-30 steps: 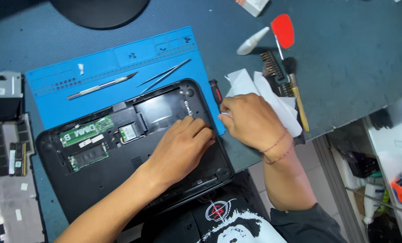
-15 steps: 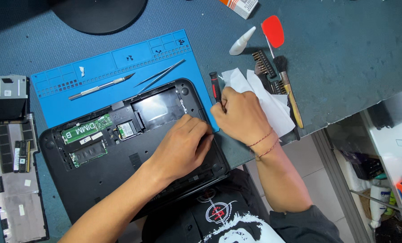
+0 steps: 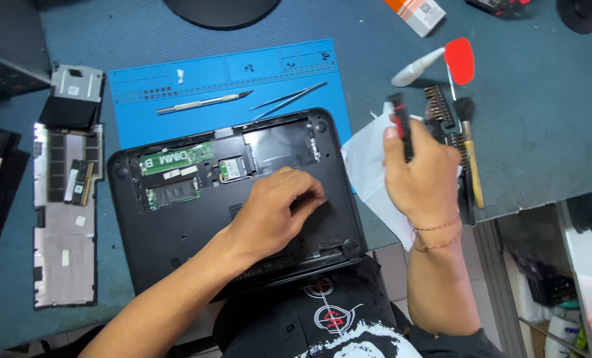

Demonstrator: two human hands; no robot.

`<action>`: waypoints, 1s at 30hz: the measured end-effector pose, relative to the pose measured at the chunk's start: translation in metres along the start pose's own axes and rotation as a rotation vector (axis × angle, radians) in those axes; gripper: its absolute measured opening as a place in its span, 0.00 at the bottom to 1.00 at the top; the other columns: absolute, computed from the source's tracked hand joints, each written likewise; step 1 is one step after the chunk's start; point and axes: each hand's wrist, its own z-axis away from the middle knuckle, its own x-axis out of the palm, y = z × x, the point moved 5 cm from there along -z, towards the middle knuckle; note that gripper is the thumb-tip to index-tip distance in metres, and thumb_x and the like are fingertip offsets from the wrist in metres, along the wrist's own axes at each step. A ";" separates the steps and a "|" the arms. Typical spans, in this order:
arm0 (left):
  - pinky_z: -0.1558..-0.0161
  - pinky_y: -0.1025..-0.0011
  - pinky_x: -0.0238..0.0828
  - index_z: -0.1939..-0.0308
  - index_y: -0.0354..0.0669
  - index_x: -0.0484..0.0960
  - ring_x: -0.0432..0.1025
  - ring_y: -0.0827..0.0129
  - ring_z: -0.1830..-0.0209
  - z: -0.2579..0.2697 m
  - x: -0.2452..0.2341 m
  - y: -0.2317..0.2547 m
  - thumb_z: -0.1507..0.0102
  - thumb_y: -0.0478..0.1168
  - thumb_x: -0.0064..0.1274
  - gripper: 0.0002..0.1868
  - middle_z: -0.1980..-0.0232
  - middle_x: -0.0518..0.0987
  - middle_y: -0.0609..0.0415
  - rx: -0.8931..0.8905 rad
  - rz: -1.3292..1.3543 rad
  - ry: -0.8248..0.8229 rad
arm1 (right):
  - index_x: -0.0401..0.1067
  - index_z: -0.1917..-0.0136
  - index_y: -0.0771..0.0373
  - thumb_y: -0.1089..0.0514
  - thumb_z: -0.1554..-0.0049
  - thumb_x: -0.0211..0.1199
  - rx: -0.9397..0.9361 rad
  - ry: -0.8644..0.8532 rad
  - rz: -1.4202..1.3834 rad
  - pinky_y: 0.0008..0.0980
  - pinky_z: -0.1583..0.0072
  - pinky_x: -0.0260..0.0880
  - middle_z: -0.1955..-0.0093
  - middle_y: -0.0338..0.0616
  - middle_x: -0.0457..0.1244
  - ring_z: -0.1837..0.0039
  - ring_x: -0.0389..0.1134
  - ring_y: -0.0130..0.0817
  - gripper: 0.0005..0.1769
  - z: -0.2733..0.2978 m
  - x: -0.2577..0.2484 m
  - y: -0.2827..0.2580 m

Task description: The person removes a small component from the underside of a laptop using tweezers, then places a new component into the slot. They secure the component with a screwdriver and tighten the screw.

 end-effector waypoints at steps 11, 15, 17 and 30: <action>0.62 0.74 0.78 0.72 0.36 0.82 0.80 0.66 0.65 0.075 -0.062 -0.012 0.53 0.23 0.65 0.10 0.69 0.84 0.47 -0.260 0.458 0.657 | 0.71 0.54 0.70 0.46 0.41 0.47 -0.391 -0.274 -0.995 0.32 0.53 0.71 0.65 0.49 0.61 0.61 0.66 0.36 0.23 0.028 0.050 -0.118; 0.61 0.70 0.80 0.71 0.29 0.78 0.80 0.61 0.63 0.103 -0.057 -0.027 0.53 0.20 0.62 0.10 0.67 0.83 0.41 -0.259 0.694 0.814 | 0.66 0.59 0.71 0.56 0.40 0.50 -0.274 -0.348 -1.233 0.32 0.57 0.77 0.65 0.52 0.65 0.60 0.73 0.39 0.15 0.041 0.064 -0.131; 0.61 0.69 0.80 0.71 0.30 0.78 0.79 0.62 0.63 0.106 -0.056 -0.030 0.52 0.21 0.62 0.10 0.66 0.83 0.41 -0.265 0.723 0.837 | 0.65 0.59 0.71 0.56 0.39 0.50 -0.250 -0.361 -1.283 0.33 0.57 0.77 0.65 0.52 0.65 0.59 0.73 0.40 0.14 0.044 0.065 -0.133; 0.61 0.69 0.80 0.74 0.31 0.77 0.79 0.61 0.65 0.105 -0.050 -0.036 0.53 0.20 0.63 0.11 0.68 0.83 0.38 -0.241 0.768 0.845 | 0.72 0.62 0.72 0.59 0.47 0.59 -0.374 -0.347 -1.009 0.31 0.59 0.74 0.69 0.51 0.63 0.66 0.68 0.32 0.11 0.039 0.062 -0.129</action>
